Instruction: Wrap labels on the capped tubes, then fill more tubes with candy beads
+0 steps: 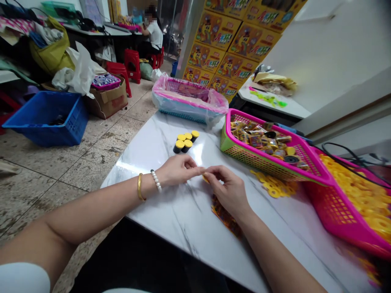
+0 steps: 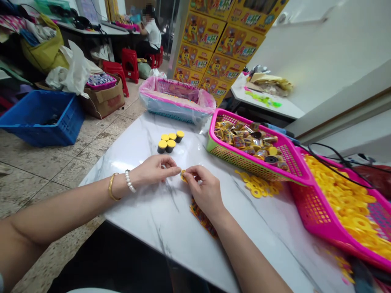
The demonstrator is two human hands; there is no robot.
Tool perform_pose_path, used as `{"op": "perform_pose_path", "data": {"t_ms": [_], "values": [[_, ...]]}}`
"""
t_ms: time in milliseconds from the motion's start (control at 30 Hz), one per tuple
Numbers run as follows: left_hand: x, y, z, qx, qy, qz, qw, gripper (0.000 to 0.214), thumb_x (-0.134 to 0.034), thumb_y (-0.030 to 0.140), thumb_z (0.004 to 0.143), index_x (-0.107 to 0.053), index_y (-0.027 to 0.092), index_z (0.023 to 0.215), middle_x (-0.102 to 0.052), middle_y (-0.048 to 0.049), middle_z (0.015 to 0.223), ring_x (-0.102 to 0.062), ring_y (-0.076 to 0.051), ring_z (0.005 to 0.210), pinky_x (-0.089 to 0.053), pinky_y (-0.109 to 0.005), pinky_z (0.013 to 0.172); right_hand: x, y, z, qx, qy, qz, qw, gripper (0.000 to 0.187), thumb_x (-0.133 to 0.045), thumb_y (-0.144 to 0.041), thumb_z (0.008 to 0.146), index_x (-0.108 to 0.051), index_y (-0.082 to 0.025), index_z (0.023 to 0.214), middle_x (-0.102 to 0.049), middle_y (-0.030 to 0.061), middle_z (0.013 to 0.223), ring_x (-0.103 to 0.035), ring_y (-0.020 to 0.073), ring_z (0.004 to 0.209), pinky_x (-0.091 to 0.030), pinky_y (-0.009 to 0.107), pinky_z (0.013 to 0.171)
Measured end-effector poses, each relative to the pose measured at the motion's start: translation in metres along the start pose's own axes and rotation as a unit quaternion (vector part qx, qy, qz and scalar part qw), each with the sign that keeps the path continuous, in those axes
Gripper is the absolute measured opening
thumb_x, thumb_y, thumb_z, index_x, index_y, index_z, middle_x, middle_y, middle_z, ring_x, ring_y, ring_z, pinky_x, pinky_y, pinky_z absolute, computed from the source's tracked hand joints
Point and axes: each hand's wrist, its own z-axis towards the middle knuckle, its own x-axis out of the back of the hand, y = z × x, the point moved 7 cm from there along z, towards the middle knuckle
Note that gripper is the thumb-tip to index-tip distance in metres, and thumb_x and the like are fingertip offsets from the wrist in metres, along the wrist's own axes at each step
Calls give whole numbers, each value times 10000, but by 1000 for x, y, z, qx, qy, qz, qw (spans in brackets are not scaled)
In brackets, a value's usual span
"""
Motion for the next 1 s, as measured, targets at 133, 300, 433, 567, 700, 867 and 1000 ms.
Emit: {"op": "perform_pose_path", "data": {"t_ms": [133,300,433,567,700,867,1000], "values": [[-12,5,-3,-39,-52,-45,997,236,-713,359,763,-638,136,759,-635,-7,727,-522,-85,600,-379,-196,546,1,-8,-4,-41,28,104,993,166,-639,-377,893,-640,-212,891,-665,10,807,-603,126,633,-480,264,569],[-14,4,-3,-18,-73,-62,995,266,-667,397,794,-620,138,756,-597,5,657,-512,-88,574,-367,-203,527,-5,5,-2,-147,9,263,953,400,-805,-403,728,-578,-213,997,-643,-8,810,-639,128,603,-514,248,510],[-16,-1,-4,25,-96,-38,994,362,-671,497,786,-633,139,826,-578,13,610,-505,-101,516,-358,-212,481,1,4,-2,-132,65,266,953,407,-816,-383,718,-588,-213,1009,-626,-16,784,-639,118,645,-572,262,620],[-15,3,-4,-28,-80,1,996,208,-636,322,813,-623,139,715,-568,18,609,-487,-92,564,-349,-206,530,-6,0,-4,-150,13,266,952,504,-822,-420,694,-596,-207,1091,-646,-6,826,-659,129,646,-580,273,620],[-7,7,-5,-57,-16,107,992,201,-702,329,764,-635,152,696,-580,18,621,-490,-102,594,-333,-207,539,-16,2,-5,-186,-89,213,955,372,-760,-519,735,-645,-167,767,-646,6,618,-600,124,516,-502,239,487],[12,15,-12,-53,131,-22,990,222,-630,342,836,-594,156,722,-594,13,654,-506,-83,568,-383,-192,545,3,10,-1,-202,42,229,951,451,-739,-604,729,-596,-178,690,-599,-16,501,-540,103,415,-436,205,403],[2,16,-16,-32,99,-77,992,299,-589,395,868,-658,139,731,-579,14,610,-438,-59,457,-351,-196,474,6,8,-1,-191,76,244,948,473,-736,-625,723,-593,-177,669,-585,-17,482,-536,102,408,-437,202,393]]}}
